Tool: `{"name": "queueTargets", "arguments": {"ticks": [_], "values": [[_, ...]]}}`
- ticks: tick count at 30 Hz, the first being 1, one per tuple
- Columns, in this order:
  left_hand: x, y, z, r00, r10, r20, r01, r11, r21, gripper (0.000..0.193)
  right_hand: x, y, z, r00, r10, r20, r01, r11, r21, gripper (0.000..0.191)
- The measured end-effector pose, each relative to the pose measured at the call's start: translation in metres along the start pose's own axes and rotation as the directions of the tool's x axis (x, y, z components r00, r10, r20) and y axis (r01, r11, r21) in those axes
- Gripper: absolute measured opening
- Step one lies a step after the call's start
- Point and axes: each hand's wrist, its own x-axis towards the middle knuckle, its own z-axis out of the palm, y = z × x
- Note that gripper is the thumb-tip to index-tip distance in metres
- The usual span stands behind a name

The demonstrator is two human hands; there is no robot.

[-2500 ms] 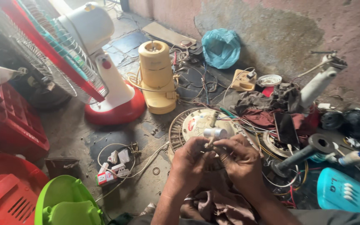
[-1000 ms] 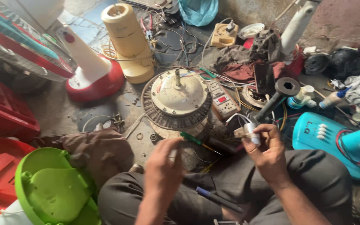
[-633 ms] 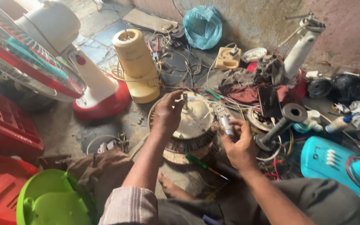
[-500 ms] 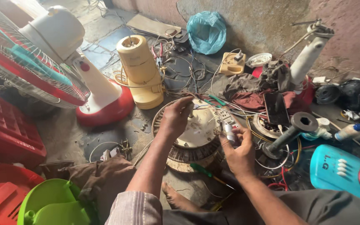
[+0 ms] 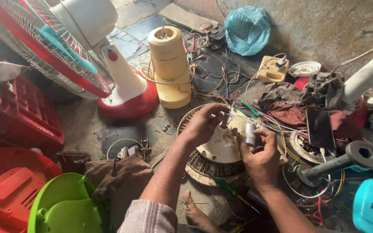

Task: The person sits on the floor of a cluttered fan repair workshop and repairs a ceiling fan motor housing. They unscrew the housing with a screwdriver, lift and reposition the fan, remove a component from inside, and handle small parts and wires while working on the unit.

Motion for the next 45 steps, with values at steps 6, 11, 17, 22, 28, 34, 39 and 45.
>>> {"name": "queueTargets", "arguments": {"ticks": [6, 11, 17, 22, 28, 34, 39, 45], "values": [[0.003, 0.004, -0.004, 0.986, -0.14, 0.092, 0.089, 0.904, 0.418, 0.042, 0.011, -0.014, 0.014, 0.998, -0.022, 0.063, 0.021, 0.999, 0.027, 0.041], [-0.028, 0.033, 0.005, 0.996, -0.011, -0.089, 0.055, 0.859, 0.509, 0.052, 0.016, -0.025, 0.022, 0.996, 0.018, 0.092, -0.019, 1.0, 0.014, 0.042], [-0.051, 0.034, 0.011, 0.951, 0.195, -0.242, -0.136, 0.962, 0.238, 0.046, 0.022, -0.023, 0.026, 0.995, -0.07, 0.07, 0.067, 0.997, 0.044, 0.045], [-0.043, 0.025, 0.016, 0.903, 0.274, -0.331, -0.188, 0.945, 0.269, 0.037, 0.023, -0.021, 0.022, 0.993, -0.078, 0.09, 0.081, 0.996, -0.035, 0.045], [-0.037, 0.018, 0.023, 0.903, 0.277, -0.33, -0.16, 0.927, 0.339, 0.035, 0.036, -0.029, 0.018, 0.988, 0.027, 0.151, -0.019, 0.998, -0.051, 0.044], [-0.036, 0.012, 0.03, 0.935, 0.088, -0.342, -0.013, 0.977, 0.215, 0.032, 0.041, -0.026, 0.014, 0.977, -0.074, 0.202, 0.097, 0.99, -0.106, 0.045], [-0.04, 0.013, 0.029, 0.956, 0.163, -0.245, -0.139, 0.984, 0.112, 0.041, 0.032, -0.015, -0.003, 0.971, -0.033, 0.235, 0.038, 0.999, -0.016, 0.058], [-0.044, 0.014, 0.023, 0.953, 0.201, -0.228, -0.177, 0.977, 0.119, 0.047, -0.073, 0.029, -0.069, 0.841, -0.085, 0.534, 0.202, 0.965, -0.165, 0.01]]}}
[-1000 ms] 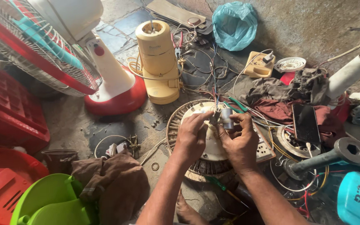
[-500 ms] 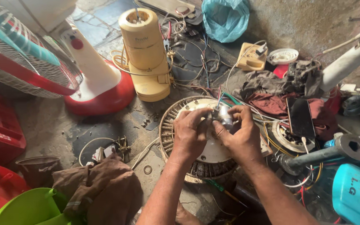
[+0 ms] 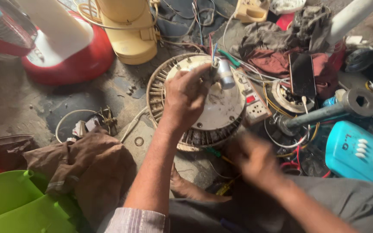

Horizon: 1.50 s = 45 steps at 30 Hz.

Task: The person sits on the floor of a cluttered fan repair workshop and repairs a ceiling fan motor housing. They unscrew the housing with a screwdriver, lift and reposition the fan, remove a component from inside, and handle small parts and wires while working on the unit.

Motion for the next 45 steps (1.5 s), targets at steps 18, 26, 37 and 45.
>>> {"name": "queueTargets", "arguments": {"ticks": [18, 26, 37, 45], "values": [[0.003, 0.014, 0.022, 0.972, -0.018, -0.233, 0.071, 0.973, 0.218, 0.037, -0.032, 0.047, -0.001, 0.922, 0.386, 0.032, -0.377, 0.876, 0.302, 0.017], [0.005, 0.02, 0.02, 0.977, -0.021, -0.21, 0.072, 0.968, 0.24, 0.035, 0.022, -0.006, -0.034, 0.902, 0.43, -0.045, -0.273, 0.648, 0.711, 0.035], [0.006, 0.02, 0.017, 0.981, -0.032, -0.191, 0.077, 0.97, 0.232, 0.035, 0.073, -0.055, -0.022, 0.933, 0.164, -0.321, -0.144, 0.986, 0.087, 0.031], [0.006, 0.021, 0.017, 0.981, -0.039, -0.188, 0.083, 0.969, 0.232, 0.035, 0.079, -0.059, -0.019, 0.93, 0.153, -0.335, -0.138, 0.988, 0.068, 0.032]]}}
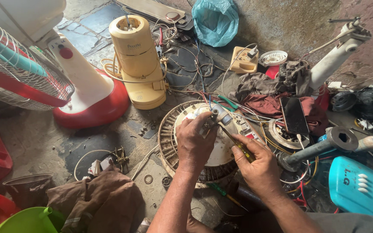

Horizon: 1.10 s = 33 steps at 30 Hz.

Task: The person sits on the floor of a cluttered fan repair workshop and repairs a ceiling fan motor housing. They unscrew the housing with a screwdriver, lift and reposition the fan, remove a component from inside, and handle small parts and wires while working on the unit.

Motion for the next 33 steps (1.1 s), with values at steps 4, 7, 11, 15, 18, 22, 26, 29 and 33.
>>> {"name": "queueTargets", "arguments": {"ticks": [4, 7, 11, 15, 18, 22, 26, 29, 33], "values": [[0.0, 0.0, -0.001, 1.0, 0.004, 0.012, -0.004, 1.0, 0.008, 0.037, -0.003, -0.002, 0.003, 0.994, -0.104, -0.044, 0.1, 0.992, -0.079, 0.036], [-0.001, 0.0, 0.0, 1.0, 0.025, -0.004, -0.025, 1.0, 0.006, 0.04, -0.007, -0.004, 0.007, 0.994, -0.099, -0.053, 0.095, 0.992, -0.085, 0.038], [-0.001, 0.0, 0.0, 1.0, 0.005, 0.004, -0.005, 1.0, 0.016, 0.041, -0.008, -0.004, 0.011, 0.988, -0.14, -0.07, 0.134, 0.987, -0.09, 0.04], [0.0, -0.001, 0.0, 1.0, -0.013, 0.015, 0.013, 1.0, 0.015, 0.04, -0.008, -0.001, 0.012, 0.981, -0.179, -0.079, 0.17, 0.979, -0.117, 0.041], [0.0, -0.001, 0.0, 1.0, -0.01, 0.01, 0.01, 1.0, 0.017, 0.041, -0.011, 0.002, 0.011, 0.986, -0.155, -0.063, 0.148, 0.983, -0.105, 0.044], [-0.001, -0.002, 0.001, 0.999, -0.032, 0.036, 0.031, 0.999, 0.024, 0.04, -0.003, 0.007, 0.008, 1.0, 0.02, -0.012, -0.021, 0.996, -0.088, 0.031], [-0.003, -0.002, 0.001, 1.0, 0.003, -0.004, -0.003, 1.0, 0.018, 0.04, 0.022, 0.01, 0.003, 0.903, 0.317, 0.291, -0.397, 0.874, 0.28, 0.028], [-0.002, -0.002, 0.0, 1.0, 0.013, 0.0, -0.013, 0.999, 0.03, 0.043, 0.022, 0.007, 0.0, 0.907, 0.322, 0.272, -0.366, 0.921, 0.131, 0.029], [-0.001, -0.002, 0.0, 1.0, 0.029, -0.008, -0.029, 1.0, 0.011, 0.039, 0.002, 0.001, -0.005, 0.996, 0.08, 0.037, -0.082, 0.995, 0.05, 0.026]]}}
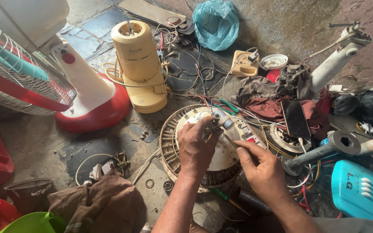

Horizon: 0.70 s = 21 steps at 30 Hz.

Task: The person sits on the floor of a cluttered fan repair workshop and repairs a ceiling fan motor housing. They unscrew the housing with a screwdriver, lift and reposition the fan, remove a component from inside, and handle small parts and wires while working on the unit.

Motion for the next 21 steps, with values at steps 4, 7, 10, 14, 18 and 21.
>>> {"name": "queueTargets", "arguments": {"ticks": [4, 7, 10, 14, 18, 21], "values": [[0.0, 0.002, 0.0, 0.997, -0.064, 0.036, 0.063, 0.998, 0.031, 0.037, -0.004, 0.0, 0.001, 0.994, 0.104, -0.017, -0.104, 0.995, -0.005, 0.027], [0.0, 0.003, -0.001, 0.999, -0.03, 0.022, 0.03, 0.999, 0.015, 0.036, 0.003, 0.0, 0.003, 0.999, 0.045, -0.009, -0.045, 0.999, 0.012, 0.027], [0.001, 0.003, -0.001, 1.0, -0.026, 0.008, 0.026, 1.0, 0.017, 0.037, 0.005, 0.001, 0.005, 1.0, 0.027, -0.01, -0.027, 1.0, -0.004, 0.026], [0.001, 0.002, -0.001, 1.0, -0.026, 0.015, 0.026, 1.0, 0.016, 0.037, 0.001, 0.009, 0.007, 0.999, -0.029, -0.024, 0.028, 0.999, -0.029, 0.026], [0.0, 0.002, 0.0, 0.999, -0.036, 0.011, 0.035, 0.999, 0.013, 0.038, 0.004, 0.023, 0.008, 0.99, -0.133, -0.046, 0.13, 0.989, -0.065, 0.025], [-0.001, 0.002, 0.001, 0.999, -0.036, 0.002, 0.036, 0.999, 0.025, 0.038, 0.019, 0.033, 0.005, 0.882, 0.356, 0.309, -0.446, 0.843, 0.302, 0.028]]}}
